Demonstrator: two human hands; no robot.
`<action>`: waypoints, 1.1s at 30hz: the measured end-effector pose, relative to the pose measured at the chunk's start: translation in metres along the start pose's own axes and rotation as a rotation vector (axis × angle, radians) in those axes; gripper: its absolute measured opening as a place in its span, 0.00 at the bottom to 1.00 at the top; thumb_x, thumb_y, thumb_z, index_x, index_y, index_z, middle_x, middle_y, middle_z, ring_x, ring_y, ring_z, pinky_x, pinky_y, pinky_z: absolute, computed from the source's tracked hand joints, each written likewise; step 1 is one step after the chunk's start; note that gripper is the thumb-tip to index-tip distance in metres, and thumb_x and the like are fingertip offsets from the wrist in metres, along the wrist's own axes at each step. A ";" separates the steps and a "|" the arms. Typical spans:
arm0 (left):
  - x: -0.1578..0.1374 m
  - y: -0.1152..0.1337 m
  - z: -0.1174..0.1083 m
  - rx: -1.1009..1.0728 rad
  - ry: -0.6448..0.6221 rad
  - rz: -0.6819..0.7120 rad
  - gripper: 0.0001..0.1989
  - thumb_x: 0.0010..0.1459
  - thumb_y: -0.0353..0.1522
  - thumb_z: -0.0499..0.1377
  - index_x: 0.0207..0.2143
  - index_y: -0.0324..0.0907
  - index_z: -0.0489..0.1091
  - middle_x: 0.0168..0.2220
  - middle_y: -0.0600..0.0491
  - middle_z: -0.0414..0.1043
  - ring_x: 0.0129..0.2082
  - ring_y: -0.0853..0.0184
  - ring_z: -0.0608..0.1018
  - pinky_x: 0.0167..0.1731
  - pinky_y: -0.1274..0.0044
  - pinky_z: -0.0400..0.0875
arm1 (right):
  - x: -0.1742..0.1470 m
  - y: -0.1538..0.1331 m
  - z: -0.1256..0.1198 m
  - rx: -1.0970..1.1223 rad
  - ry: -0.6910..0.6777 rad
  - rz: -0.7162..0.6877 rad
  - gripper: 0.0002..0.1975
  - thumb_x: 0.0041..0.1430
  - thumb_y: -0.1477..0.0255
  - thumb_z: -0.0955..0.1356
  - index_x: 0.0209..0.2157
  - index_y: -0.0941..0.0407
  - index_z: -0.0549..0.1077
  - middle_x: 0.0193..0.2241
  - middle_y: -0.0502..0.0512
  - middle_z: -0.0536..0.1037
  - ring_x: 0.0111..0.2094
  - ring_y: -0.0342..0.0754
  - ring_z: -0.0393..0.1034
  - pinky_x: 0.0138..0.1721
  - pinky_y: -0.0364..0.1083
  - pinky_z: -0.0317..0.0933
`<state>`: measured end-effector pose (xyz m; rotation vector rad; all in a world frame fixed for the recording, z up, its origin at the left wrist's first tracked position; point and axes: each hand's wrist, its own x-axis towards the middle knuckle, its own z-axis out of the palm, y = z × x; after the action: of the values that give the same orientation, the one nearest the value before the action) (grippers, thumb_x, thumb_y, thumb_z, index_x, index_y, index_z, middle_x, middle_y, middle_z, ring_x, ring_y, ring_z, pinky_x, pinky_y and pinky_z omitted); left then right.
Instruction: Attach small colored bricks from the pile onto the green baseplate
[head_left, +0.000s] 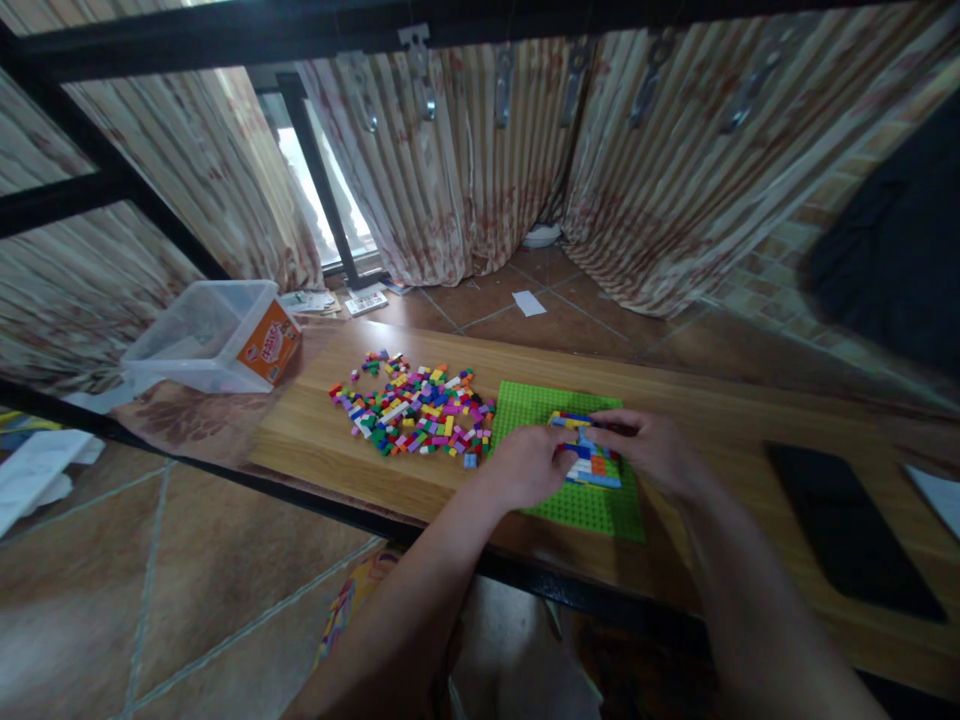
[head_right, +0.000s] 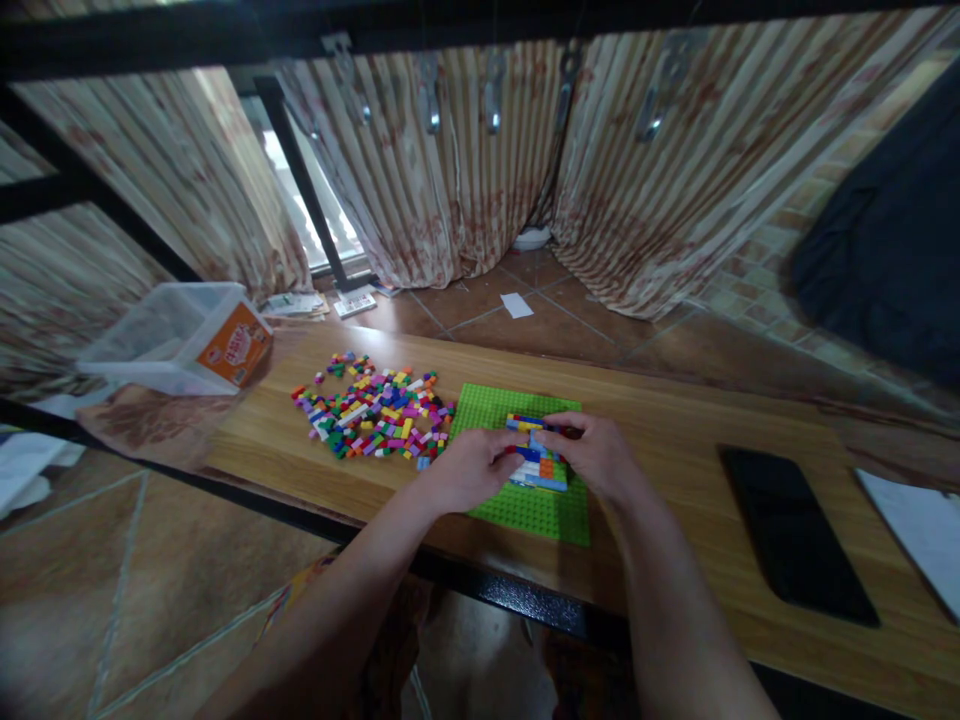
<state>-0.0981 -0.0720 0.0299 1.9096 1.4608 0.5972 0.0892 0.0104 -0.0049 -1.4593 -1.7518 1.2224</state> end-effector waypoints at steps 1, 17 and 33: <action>0.000 0.000 0.000 0.008 0.002 0.000 0.14 0.62 0.30 0.51 0.43 0.41 0.76 0.34 0.50 0.78 0.32 0.64 0.76 0.36 0.76 0.69 | 0.000 -0.001 0.000 -0.003 0.002 0.009 0.21 0.41 0.58 0.76 0.36 0.56 0.81 0.29 0.54 0.82 0.28 0.50 0.74 0.30 0.48 0.67; -0.005 -0.010 -0.002 -0.079 0.058 0.060 0.16 0.63 0.32 0.51 0.47 0.42 0.75 0.34 0.52 0.77 0.31 0.68 0.75 0.34 0.78 0.68 | -0.001 -0.007 -0.001 0.020 -0.036 0.018 0.18 0.41 0.57 0.75 0.32 0.54 0.82 0.28 0.54 0.82 0.28 0.50 0.74 0.31 0.48 0.67; -0.042 -0.076 -0.086 0.132 0.371 -0.329 0.11 0.52 0.25 0.55 0.32 0.38 0.78 0.24 0.54 0.74 0.28 0.69 0.73 0.30 0.81 0.64 | 0.006 0.005 -0.017 0.211 0.279 0.082 0.14 0.47 0.57 0.72 0.31 0.52 0.79 0.33 0.60 0.82 0.38 0.58 0.76 0.40 0.55 0.69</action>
<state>-0.2200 -0.0804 0.0341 1.6574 2.0450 0.7392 0.1044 0.0208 -0.0023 -1.5064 -1.3494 1.1430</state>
